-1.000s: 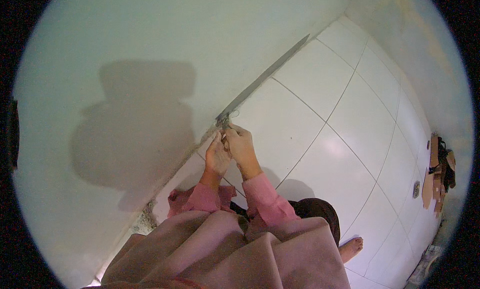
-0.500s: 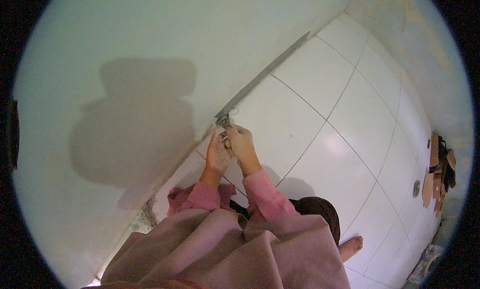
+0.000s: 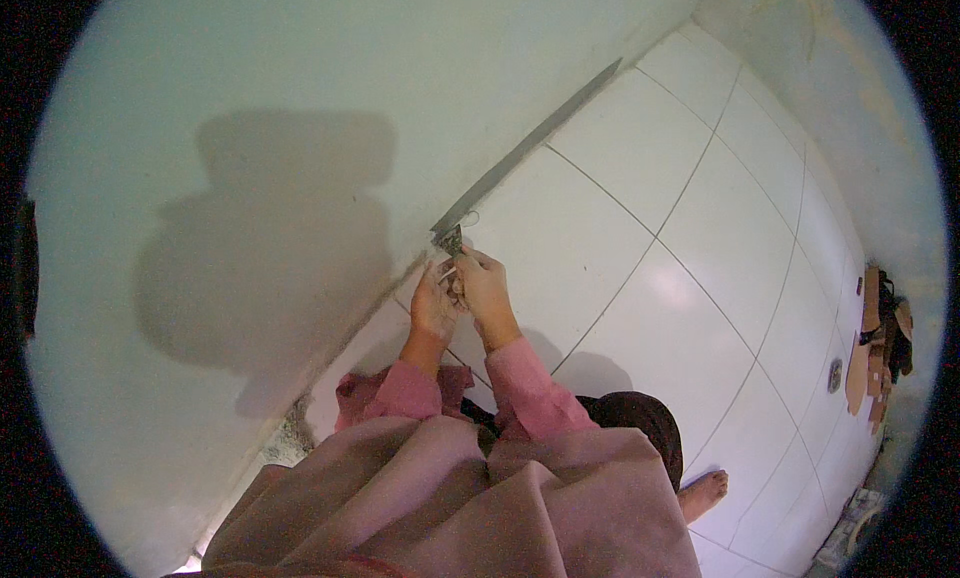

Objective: The person kneels on a tiled floor and uses a metal scraper to remove material from the base of a white wall. They repeatedly scrape along the wall-floor junction, occasionally using their hand to clear debris.

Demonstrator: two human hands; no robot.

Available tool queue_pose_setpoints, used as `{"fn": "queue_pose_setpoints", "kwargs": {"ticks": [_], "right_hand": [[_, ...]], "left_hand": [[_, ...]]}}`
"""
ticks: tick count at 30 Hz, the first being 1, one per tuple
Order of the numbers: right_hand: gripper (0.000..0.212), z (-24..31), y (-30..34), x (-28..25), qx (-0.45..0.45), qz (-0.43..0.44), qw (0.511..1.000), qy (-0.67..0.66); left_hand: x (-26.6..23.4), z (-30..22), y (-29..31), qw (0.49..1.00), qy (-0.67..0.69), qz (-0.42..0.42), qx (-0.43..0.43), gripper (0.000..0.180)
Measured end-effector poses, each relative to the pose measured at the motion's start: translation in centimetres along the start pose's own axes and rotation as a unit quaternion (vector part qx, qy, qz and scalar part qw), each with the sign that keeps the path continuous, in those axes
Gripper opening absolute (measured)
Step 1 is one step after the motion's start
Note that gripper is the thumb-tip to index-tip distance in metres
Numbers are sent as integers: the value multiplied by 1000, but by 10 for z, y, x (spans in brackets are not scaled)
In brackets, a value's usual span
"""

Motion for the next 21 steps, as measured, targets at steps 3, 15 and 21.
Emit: {"fn": "queue_pose_setpoints", "kwargs": {"ticks": [3,15,21], "right_hand": [[23,0,1,-1,-1,4,1000,-3],[21,-6,-5,2,9,12,1000,1],[20,-7,-2,4,16,30,999,6]], "left_hand": [[-6,3,-1,999,13,-44,-6,45],[-5,4,-6,999,15,-30,-4,36],[-11,6,-10,999,18,43,-1,33]]}}
Point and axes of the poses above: each hand's wrist, its own y-axis away from the middle knuckle, its own x-axis out of the palm, z = x × y, the point moved 6 cm from there along -y, towards the middle knuckle, and after that the axes turned 10 degrees about -z, right-handed, at the moved point
